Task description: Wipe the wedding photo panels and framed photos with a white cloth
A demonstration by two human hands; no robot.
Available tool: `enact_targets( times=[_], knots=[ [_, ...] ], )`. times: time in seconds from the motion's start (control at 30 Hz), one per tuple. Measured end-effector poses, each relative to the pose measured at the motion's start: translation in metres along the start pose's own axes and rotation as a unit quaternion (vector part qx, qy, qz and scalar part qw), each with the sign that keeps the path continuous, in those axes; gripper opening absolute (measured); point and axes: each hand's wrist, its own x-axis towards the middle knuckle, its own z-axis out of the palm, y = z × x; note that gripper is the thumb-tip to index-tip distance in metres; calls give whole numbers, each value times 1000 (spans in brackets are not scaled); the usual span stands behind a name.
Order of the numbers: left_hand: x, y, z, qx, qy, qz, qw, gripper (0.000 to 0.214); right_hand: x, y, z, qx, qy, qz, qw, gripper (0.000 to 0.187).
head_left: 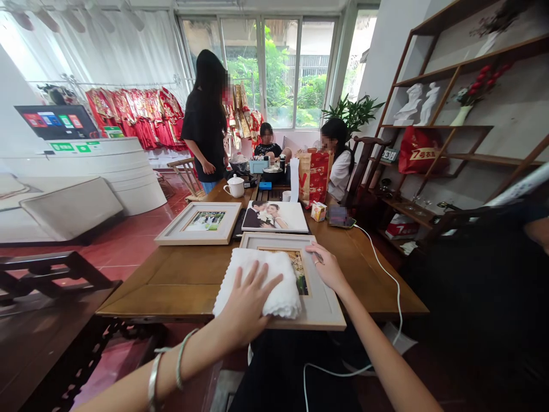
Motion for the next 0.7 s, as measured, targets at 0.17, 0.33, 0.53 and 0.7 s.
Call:
enact_targets(
  times=[0.17, 0.33, 0.53, 0.7],
  knots=[
    [49, -6, 9, 45, 47, 11, 998, 82, 1, 2, 0, -7, -10, -11, 1000, 35],
    [89, 11, 11, 59, 76, 40, 995, 76, 1, 3, 0, 2, -8, -18, 1000, 34],
    [106, 22, 4, 24, 51, 47, 997, 73, 0, 0, -2, 20, 9, -33, 999, 34],
    [102, 18, 2, -17, -21, 113, 993, 65, 1, 3, -1, 50, 11, -18, 999, 35]
  ],
)
